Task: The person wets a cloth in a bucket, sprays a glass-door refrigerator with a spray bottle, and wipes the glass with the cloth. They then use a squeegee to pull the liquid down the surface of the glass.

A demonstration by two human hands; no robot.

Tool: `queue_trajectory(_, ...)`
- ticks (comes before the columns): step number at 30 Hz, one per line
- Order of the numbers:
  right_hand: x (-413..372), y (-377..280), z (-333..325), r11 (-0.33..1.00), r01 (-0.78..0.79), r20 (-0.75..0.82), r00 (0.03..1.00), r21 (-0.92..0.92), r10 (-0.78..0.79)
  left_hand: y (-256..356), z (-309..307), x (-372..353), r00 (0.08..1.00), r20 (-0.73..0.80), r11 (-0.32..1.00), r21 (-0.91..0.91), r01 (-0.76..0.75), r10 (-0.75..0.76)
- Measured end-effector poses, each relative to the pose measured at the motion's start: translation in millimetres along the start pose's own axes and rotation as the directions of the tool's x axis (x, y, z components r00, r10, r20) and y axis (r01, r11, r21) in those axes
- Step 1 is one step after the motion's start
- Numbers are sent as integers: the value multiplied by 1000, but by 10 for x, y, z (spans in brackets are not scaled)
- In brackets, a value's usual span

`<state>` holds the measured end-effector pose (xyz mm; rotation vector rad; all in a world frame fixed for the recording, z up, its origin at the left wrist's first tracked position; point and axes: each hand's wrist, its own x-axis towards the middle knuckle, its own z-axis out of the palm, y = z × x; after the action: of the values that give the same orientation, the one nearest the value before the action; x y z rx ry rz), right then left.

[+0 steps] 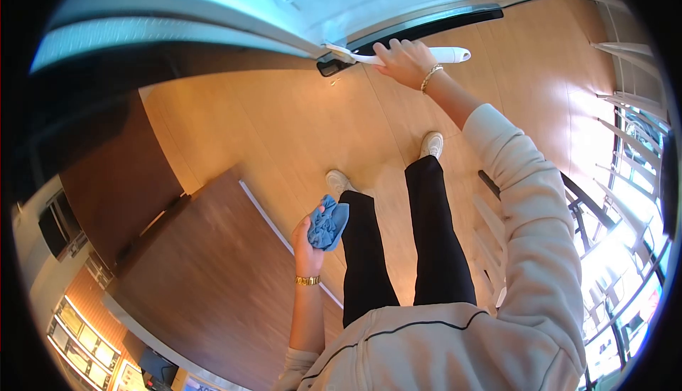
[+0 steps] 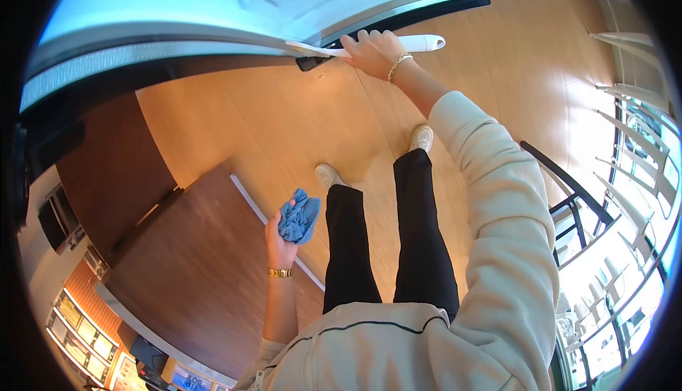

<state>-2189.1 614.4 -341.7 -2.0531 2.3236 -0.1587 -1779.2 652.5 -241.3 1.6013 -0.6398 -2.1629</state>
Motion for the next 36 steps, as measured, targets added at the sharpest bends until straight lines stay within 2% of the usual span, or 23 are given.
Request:
queue_trajectory(3, -112, 433, 6, 997, 34, 17, 999, -64, -33, -5, 100, 35, 1000, 7, 1000, 16, -9, 9)
queue_trajectory(9, -295, 1113, 51, 997, 58, 22, 998, -42, -57, -119, 347, 110, 999, -42, 998, 59, 9, -7)
queue_trajectory(11, -368, 1390, 61, 998, 47, -6, 999, -46, -48, -174, 586, 160, 999, -41, 999, 38, 19, -18)
queue_trajectory(13, -499, 1702, 38, 999, 33, 0, 999, -42, -34, -255, 859, 182, 1000, -26, 996, 85, 15, -13)
queue_trajectory(16, -706, 2229, 107, 996, 71, -98, 992, -45, -75, -415, 1287, 294, 1000, 22, 991, 131, 13, -16)
queue_trajectory(20, -913, 2746, 170, 998, 32, -117, 992, -60, -38, -539, 1792, 399, 997, 71, 979, 202, 14, -29)
queue_trajectory(25, -1191, 3118, 79, 986, -164, 32, 986, 7, 164, -658, 2154, 464, 992, 103, 962, 268, 45, -75)
queue_trajectory(28, -1380, 3347, 237, 985, -171, -128, 976, 31, 174, -694, 2289, 501, 990, 117, 952, 305, 34, -73)
queue_trajectory(31, -1514, 3409, 288, 964, -237, -182, 949, 120, 257, -709, 2370, 501, 990, 125, 939, 344, 22, -69)
queue_trajectory(36, -1601, 3254, 349, 864, -431, -102, 878, 261, 468, -719, 2496, 510, 988, 137, 928, 373, 15, -71)
